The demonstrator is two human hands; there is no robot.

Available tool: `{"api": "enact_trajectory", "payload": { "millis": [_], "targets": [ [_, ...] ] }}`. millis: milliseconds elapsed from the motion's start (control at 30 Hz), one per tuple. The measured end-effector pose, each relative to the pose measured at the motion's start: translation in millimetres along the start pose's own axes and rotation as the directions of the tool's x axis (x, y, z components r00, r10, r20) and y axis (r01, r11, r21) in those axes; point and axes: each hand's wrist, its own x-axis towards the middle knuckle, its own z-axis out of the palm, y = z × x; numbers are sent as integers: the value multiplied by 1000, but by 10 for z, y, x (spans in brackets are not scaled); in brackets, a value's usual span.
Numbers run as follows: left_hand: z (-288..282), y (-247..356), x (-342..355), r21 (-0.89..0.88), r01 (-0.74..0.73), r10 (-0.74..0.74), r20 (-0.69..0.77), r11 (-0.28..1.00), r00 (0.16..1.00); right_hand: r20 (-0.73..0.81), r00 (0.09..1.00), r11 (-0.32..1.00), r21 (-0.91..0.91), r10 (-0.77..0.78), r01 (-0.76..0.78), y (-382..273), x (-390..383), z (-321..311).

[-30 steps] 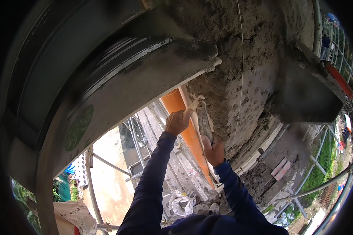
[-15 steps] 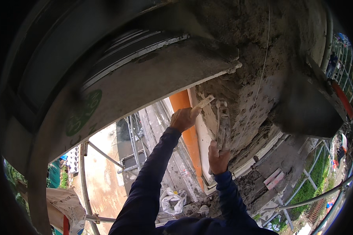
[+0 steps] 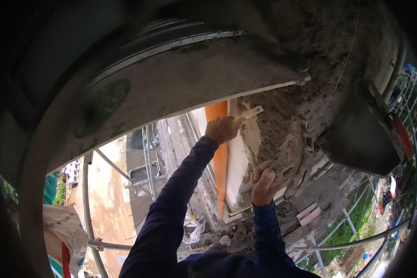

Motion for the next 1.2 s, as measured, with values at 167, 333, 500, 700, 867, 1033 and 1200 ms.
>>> {"api": "enact_trajectory", "payload": {
  "millis": [167, 333, 500, 700, 867, 1033, 1200],
  "targets": [
    [-41, 72, 32, -20, 5, -4, 45, 1000, 999, -96, 772, 585, -596, 628, -550, 800, 327, -368],
    [43, 24, -53, 40, 27, -29, 38, 999, 999, -102, 958, 908, -306, 267, -286, 902, -22, -293],
    [-58, -35, 1, 39, 49, -51, 60, 998, 997, -3, 952, 948, 95, -306, 305, -199, 108, 184],
    [36, 108, 117, 43, -23, 22, 43, 999, 999, -123, 979, 929, -314, 163, -194, 1273, 174, -537],
    [-142, -12, 146, 45, 11, -14, 69, 999, 998, -44, 990, 963, -229, 134, -140, 459, 95, -247],
    [-136, 20, 123, 41, 19, -23, 82, 999, 996, 67, 784, 786, 80, -617, 613, 429, 374, 1],
    [-68, 30, 165, 43, 6, -9, 63, 999, 998, -12, 976, 806, -561, 217, -186, 1240, 125, -374]
  ]
}}
